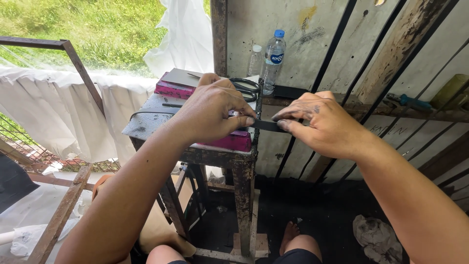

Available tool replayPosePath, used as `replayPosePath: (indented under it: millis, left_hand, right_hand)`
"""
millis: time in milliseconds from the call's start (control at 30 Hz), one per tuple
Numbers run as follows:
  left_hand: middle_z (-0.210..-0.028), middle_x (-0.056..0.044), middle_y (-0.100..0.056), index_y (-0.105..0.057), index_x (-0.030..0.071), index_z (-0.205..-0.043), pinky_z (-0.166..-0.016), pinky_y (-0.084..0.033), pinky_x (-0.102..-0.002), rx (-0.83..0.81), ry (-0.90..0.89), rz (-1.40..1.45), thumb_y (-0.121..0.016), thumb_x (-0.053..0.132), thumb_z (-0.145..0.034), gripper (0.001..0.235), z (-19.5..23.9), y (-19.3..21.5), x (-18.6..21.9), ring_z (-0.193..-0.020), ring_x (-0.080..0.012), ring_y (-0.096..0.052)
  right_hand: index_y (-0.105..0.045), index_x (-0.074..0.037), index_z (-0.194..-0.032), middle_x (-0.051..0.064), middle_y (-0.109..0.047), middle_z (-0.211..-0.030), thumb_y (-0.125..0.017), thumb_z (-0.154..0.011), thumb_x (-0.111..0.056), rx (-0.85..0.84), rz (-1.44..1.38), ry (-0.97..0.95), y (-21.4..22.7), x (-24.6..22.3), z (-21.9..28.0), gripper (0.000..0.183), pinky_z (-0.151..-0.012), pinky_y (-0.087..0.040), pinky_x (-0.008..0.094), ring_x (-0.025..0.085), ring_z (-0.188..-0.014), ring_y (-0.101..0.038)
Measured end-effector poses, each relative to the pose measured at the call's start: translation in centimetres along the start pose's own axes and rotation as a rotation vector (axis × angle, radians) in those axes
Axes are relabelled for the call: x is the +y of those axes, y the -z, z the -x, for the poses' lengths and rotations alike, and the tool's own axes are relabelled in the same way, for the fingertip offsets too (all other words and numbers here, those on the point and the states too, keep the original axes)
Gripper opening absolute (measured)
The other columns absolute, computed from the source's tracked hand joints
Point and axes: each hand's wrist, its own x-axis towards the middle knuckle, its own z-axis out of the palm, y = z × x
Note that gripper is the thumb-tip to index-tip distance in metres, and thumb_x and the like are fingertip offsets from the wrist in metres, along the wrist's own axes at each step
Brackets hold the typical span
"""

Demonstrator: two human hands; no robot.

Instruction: Applying edge paint to leather strips using a manual roller applicator and hanging them to dry with clothespins.

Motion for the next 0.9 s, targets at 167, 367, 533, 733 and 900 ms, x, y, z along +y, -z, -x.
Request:
replayPosePath:
  millis: [167, 367, 533, 733, 900]
  left_hand:
    - [-0.076, -0.003, -0.076, -0.081, 0.015, -0.093, -0.102, -0.033, -0.053, 0.005, 0.001, 0.028, -0.081, 0.027, -0.088, 0.014, 0.3, 0.2, 0.0, -0.084, -0.0238, -0.066]
    - [-0.083, -0.007, -0.079, -0.080, 0.013, -0.099, -0.104, -0.034, -0.054, -0.038, 0.093, 0.026, -0.079, 0.030, -0.088, 0.021, 2.8, 1.8, -2.7, -0.088, -0.0286, -0.071]
    - [-0.085, -0.010, -0.080, -0.080, 0.011, -0.100, -0.107, -0.033, -0.055, -0.075, 0.225, -0.002, -0.078, 0.032, -0.088, 0.025, 5.5, 4.0, -5.7, -0.090, -0.0303, -0.073]
    - [-0.085, -0.006, -0.079, -0.081, 0.016, -0.100, -0.113, -0.028, -0.053, -0.006, 0.337, -0.043, -0.083, 0.032, -0.085, 0.023, 7.5, 5.1, -8.1, -0.092, -0.0272, -0.071]
    - [-0.084, -0.003, -0.078, -0.081, 0.017, -0.098, -0.113, -0.028, -0.052, 0.013, 0.328, -0.113, -0.083, 0.033, -0.086, 0.020, 8.0, 5.3, -8.6, -0.092, -0.0234, -0.070]
  right_hand:
    - [-0.077, -0.016, -0.091, 0.002, -0.077, -0.084, -0.068, -0.094, -0.015, 0.004, -0.041, 0.088, -1.3, -0.8, -1.4, 0.009, -0.088, -0.042, 0.040, 0.027, -0.092, -0.071]
    - [-0.077, -0.016, -0.095, 0.000, -0.076, -0.086, -0.065, -0.095, -0.014, -0.018, 0.015, 0.049, -1.4, -0.8, -1.7, 0.012, -0.092, -0.039, 0.042, 0.024, -0.093, -0.070]
    - [-0.079, -0.018, -0.100, 0.000, -0.077, -0.090, -0.064, -0.096, -0.015, -0.041, 0.082, -0.004, -2.3, -0.3, -2.0, 0.016, -0.095, -0.036, 0.043, 0.023, -0.098, -0.069]
    - [-0.079, -0.022, -0.103, -0.001, -0.076, -0.092, -0.066, -0.096, -0.018, -0.002, 0.139, 0.024, -4.2, 0.2, -3.3, 0.015, -0.094, -0.035, 0.044, 0.023, -0.100, -0.068]
    - [-0.077, -0.027, -0.101, -0.005, -0.073, -0.090, -0.063, -0.097, -0.022, 0.024, 0.185, 0.020, -6.0, 1.3, -3.7, 0.015, -0.097, -0.033, 0.041, 0.018, -0.100, -0.064]
